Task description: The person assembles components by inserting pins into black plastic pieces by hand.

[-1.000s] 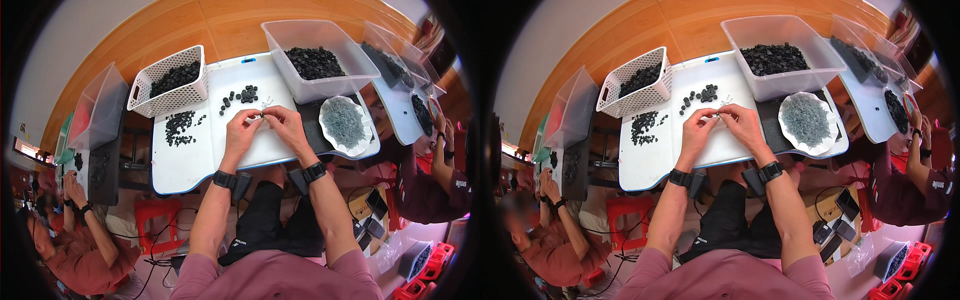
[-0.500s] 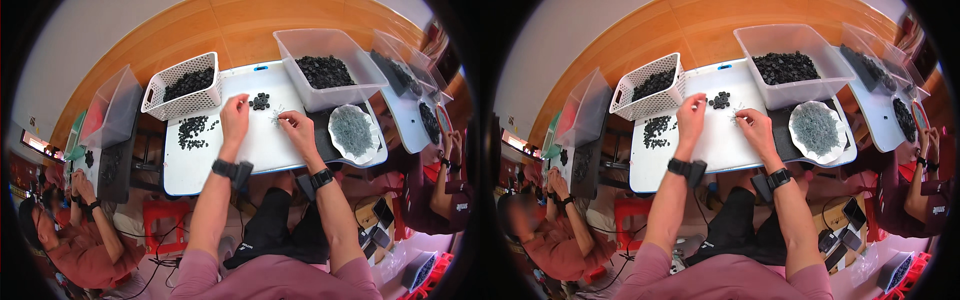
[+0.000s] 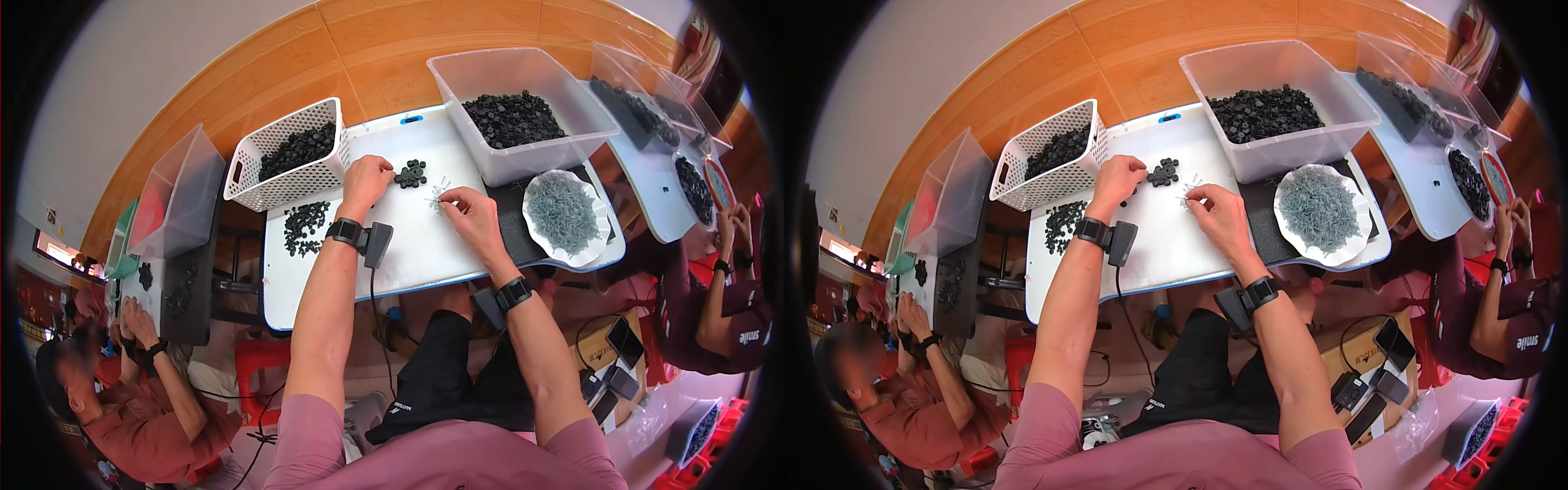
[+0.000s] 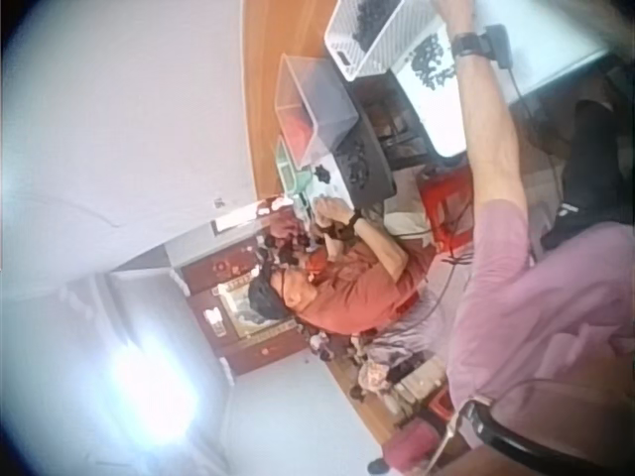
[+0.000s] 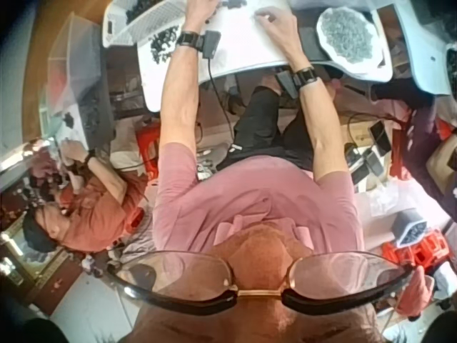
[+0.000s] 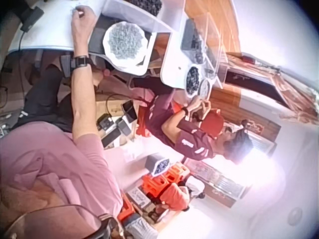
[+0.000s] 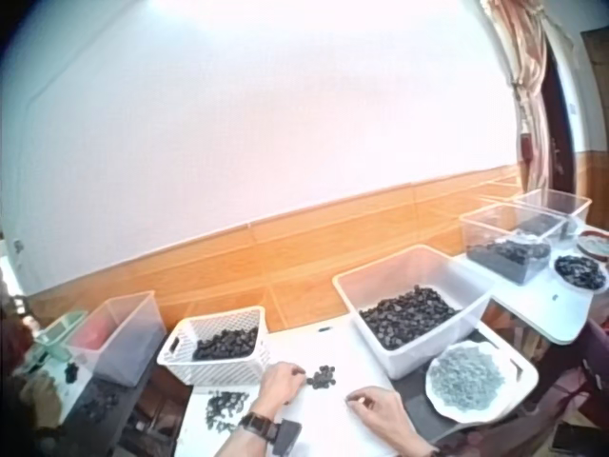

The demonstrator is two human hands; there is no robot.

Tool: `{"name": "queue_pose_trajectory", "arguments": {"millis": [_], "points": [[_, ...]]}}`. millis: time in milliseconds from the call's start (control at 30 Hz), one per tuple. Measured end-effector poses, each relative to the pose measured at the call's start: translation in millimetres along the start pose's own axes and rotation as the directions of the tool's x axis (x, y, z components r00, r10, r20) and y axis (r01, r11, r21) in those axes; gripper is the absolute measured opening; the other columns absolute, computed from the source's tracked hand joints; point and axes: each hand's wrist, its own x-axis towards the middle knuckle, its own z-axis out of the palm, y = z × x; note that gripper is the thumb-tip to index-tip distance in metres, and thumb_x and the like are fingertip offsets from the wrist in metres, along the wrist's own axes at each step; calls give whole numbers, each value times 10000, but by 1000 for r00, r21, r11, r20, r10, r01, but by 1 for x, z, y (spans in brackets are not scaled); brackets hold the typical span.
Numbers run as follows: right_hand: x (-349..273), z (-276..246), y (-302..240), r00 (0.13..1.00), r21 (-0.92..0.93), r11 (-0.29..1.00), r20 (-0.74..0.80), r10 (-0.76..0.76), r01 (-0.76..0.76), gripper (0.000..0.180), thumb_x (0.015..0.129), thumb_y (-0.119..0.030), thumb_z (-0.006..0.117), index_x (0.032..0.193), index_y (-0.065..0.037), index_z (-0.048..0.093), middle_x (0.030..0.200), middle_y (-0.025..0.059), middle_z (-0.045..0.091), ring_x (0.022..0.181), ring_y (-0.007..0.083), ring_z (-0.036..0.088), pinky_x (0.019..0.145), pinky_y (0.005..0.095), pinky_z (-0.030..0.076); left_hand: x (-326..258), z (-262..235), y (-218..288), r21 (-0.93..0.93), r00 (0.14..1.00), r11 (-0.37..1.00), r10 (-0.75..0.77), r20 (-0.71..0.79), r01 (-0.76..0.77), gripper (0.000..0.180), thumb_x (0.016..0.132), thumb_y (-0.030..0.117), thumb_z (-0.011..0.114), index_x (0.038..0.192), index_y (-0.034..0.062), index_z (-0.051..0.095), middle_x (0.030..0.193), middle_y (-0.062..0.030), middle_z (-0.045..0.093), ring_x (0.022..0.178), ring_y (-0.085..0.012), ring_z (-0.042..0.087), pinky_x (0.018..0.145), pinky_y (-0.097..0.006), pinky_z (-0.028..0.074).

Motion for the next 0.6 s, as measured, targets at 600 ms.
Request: {"name": "queue_pose_trajectory", "arguments": {"millis": [600], "points": [[1,1,-4,1000,-49,999,0,-4,4,168,852,-106,751,991,-14,773,894,118,770,652,202,657,645,336,538,-33,6,-23,50,956,984,176,-234,-169,299,887,218,735,1138,60,772,1219,-163,720,1127,-354,675,988,-445,519]]}}
